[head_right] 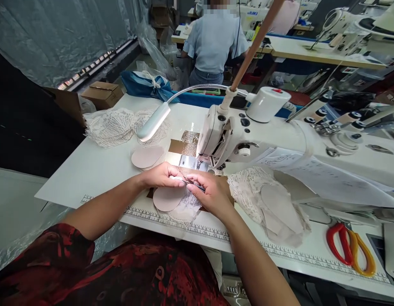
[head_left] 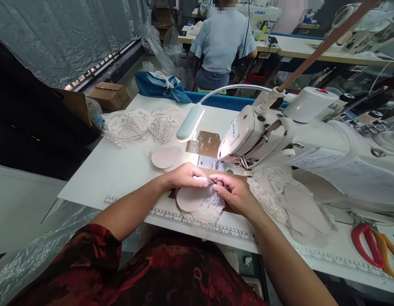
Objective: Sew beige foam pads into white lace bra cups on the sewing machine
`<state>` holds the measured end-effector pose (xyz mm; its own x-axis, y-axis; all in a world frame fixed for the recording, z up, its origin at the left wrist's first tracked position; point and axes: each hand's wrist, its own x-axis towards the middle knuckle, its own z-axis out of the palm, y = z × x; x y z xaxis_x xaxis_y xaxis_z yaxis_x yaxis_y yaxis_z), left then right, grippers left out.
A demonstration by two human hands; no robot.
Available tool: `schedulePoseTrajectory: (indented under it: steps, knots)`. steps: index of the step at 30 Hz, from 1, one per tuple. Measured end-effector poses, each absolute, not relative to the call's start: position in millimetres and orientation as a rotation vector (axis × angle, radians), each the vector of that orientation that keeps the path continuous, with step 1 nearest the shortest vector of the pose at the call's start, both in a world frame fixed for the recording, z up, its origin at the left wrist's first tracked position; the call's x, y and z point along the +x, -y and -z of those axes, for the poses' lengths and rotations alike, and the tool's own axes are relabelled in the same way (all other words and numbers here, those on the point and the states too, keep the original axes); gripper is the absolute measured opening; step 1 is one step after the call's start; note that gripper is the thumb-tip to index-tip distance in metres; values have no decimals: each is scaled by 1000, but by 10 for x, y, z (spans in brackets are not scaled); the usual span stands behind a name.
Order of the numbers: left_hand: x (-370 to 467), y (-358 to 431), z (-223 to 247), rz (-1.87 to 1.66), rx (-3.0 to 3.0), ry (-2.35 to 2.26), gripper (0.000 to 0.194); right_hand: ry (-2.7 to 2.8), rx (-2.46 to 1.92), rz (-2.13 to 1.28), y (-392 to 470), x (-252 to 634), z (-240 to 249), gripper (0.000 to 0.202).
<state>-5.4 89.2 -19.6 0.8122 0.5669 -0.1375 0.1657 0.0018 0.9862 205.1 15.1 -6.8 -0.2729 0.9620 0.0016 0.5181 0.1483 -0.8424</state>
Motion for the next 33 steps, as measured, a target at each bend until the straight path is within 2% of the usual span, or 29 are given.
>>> schedulePoseTrajectory:
  steps: [4,8,11,15,19,27,33]
  knots:
    - [-16,-875,213,-375,1617,-532,31,1706,-1424,-1139,-182,1953,156,46]
    - [-116,-949,139,-193,1752,-634,24,1730,-1513,-1218,-167,1970,178,29]
    - [-270,-1044,77,-76,1798,-728,16,1731,-1645,-1106,-145,2046,167,27]
    - [-415,-1120,50,-121,1758,-778,10,1785,-1666,-1091,-129,2122,171,24]
    - [-409,-1105,47,-216,1736,-808,13,1876,-1575,-1112,-131,2157,185,23]
    - [-226,-975,66,-363,1712,-786,19,1652,-1592,-1029,-178,2071,208,36]
    - [-124,-874,87,-522,1787,-724,24,1728,-1492,-1112,-166,1947,236,30]
